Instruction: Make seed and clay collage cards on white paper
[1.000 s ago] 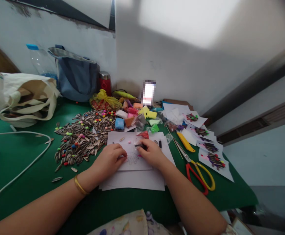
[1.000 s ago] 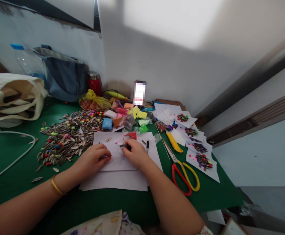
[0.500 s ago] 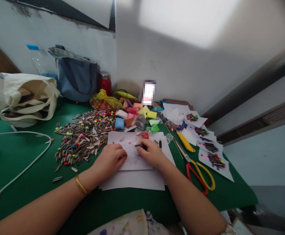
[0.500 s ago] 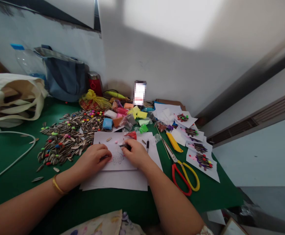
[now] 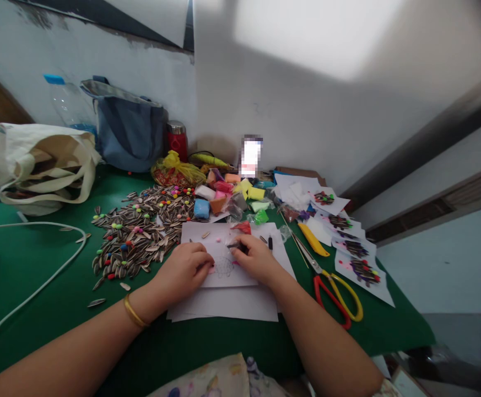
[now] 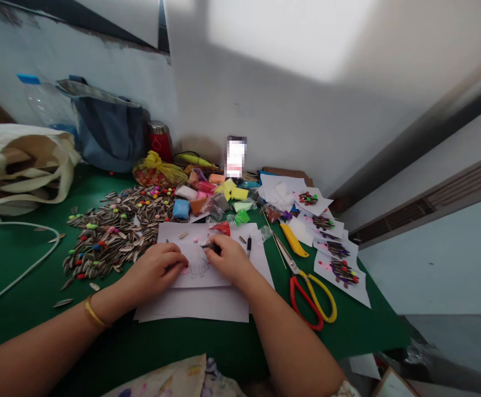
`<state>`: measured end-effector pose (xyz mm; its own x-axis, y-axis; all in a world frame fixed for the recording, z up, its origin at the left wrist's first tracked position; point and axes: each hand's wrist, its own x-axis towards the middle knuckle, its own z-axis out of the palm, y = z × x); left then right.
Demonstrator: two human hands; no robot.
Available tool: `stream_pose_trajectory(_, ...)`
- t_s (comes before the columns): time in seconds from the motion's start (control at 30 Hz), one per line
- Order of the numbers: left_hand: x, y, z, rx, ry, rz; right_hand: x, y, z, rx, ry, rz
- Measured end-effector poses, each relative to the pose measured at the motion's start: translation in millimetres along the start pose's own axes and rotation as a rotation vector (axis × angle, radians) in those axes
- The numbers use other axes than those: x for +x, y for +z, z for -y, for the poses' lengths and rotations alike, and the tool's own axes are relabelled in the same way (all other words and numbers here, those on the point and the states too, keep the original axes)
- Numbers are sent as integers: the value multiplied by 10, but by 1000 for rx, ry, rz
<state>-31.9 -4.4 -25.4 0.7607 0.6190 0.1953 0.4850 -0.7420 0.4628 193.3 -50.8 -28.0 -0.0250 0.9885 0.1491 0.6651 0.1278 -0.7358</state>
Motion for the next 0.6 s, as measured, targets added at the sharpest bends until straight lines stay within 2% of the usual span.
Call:
stream_pose_trajectory(0.37, -8, 6, 58, 44, 91, -35, 1, 5, -26, 1, 13, 4)
stream_pose_trajectory(0.6, -5, -13, 41, 8, 51, -21, 2, 2, -20, 12, 9, 4)
